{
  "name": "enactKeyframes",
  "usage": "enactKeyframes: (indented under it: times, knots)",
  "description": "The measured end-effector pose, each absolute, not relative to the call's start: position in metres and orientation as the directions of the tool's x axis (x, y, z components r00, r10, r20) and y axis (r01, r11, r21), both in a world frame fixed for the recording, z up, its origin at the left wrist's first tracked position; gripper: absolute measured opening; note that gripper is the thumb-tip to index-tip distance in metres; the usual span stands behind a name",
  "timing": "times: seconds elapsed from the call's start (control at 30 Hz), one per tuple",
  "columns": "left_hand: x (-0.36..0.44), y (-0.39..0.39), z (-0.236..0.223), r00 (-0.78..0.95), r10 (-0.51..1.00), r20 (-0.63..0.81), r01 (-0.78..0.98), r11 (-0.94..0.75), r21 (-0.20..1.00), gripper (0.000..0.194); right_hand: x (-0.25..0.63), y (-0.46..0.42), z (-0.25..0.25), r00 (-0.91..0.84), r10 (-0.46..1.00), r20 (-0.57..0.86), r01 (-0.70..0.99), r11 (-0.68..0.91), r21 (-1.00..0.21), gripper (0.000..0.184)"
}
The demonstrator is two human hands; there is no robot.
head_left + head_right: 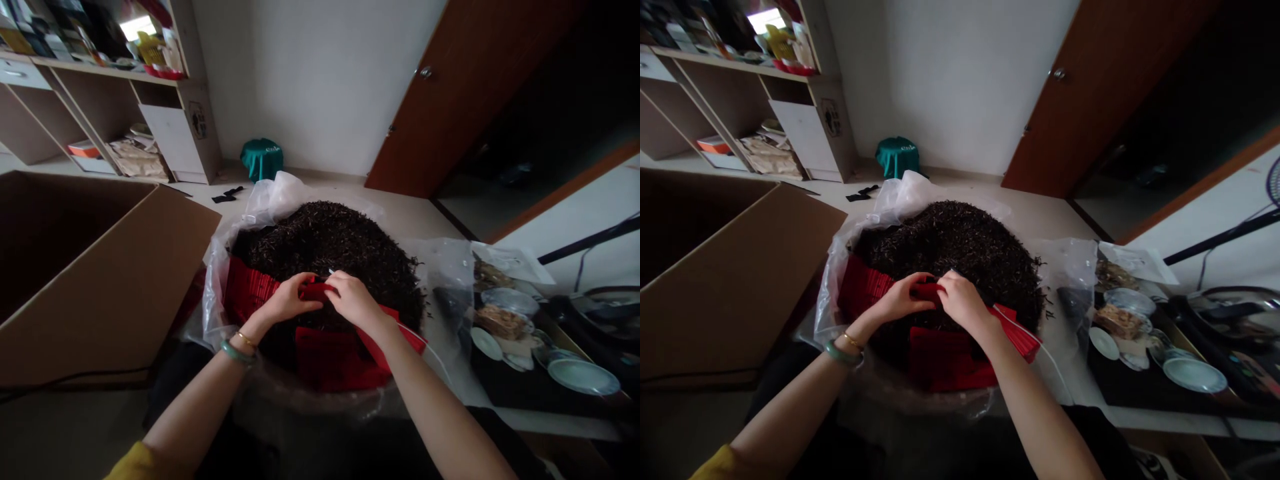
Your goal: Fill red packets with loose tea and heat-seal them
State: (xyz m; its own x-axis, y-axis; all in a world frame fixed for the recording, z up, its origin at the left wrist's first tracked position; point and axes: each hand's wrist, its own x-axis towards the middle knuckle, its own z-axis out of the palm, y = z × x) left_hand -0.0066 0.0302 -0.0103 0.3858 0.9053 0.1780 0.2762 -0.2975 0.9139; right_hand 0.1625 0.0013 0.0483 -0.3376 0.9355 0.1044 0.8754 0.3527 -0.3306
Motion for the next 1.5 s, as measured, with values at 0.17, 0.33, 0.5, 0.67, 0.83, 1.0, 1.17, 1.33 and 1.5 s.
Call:
enactKeyframes:
  times: [0.17,0.33,0.5,0.67,0.83,1.0,1.17,1.33,1.5]
  knots:
    - [-0.016,0.036,0.006,0.398,0.916,0.058,0.059,-0.088,0.994,0.035,0.172,0.001,0.052,-0.370,0.902,0.221,0.759,0.431,-0.488,0.010]
    - [-0.006,0.032,0.000,0.273,0.962,0.010,-0.176,0.039,0.984,0.034,0.170,0.002,0.042,-0.089,0.960,0.265,0.564,0.267,-0.781,0.030]
    - [0.001,0.029,-0.006,0.265,0.964,-0.027,-0.314,0.113,0.942,0.036,0.170,0.008,0.034,-0.008,0.996,0.085,0.275,0.085,-0.958,0.034]
    - [0.001,0.026,0.000,0.279,0.960,0.002,-0.276,0.078,0.958,0.036,0.168,0.007,0.035,0.015,0.995,0.103,0.226,0.097,-0.969,0.022]
    - [0.005,0.027,-0.008,0.295,0.946,0.134,-0.010,-0.137,0.991,0.026,0.165,0.003,0.027,-0.065,0.980,0.189,0.385,0.200,-0.901,0.007]
    - [0.013,0.028,-0.024,0.357,0.915,0.188,0.023,-0.210,0.977,0.015,0.165,0.001,0.013,-0.195,0.961,0.196,0.592,0.274,-0.757,0.017]
    - [0.008,0.027,-0.025,0.435,0.891,0.128,0.012,-0.148,0.989,0.035,0.167,-0.005,0.011,-0.251,0.939,0.235,0.799,0.338,-0.497,0.020]
    - [-0.005,0.030,-0.025,0.539,0.842,0.014,0.066,-0.059,0.996,0.052,0.158,-0.016,0.021,-0.304,0.935,0.183,0.889,0.348,-0.298,0.020]
    - [-0.004,0.026,-0.027,0.652,0.757,0.045,0.078,-0.126,0.989,0.064,0.158,-0.010,0.027,-0.342,0.939,0.019,0.898,0.333,-0.286,0.005]
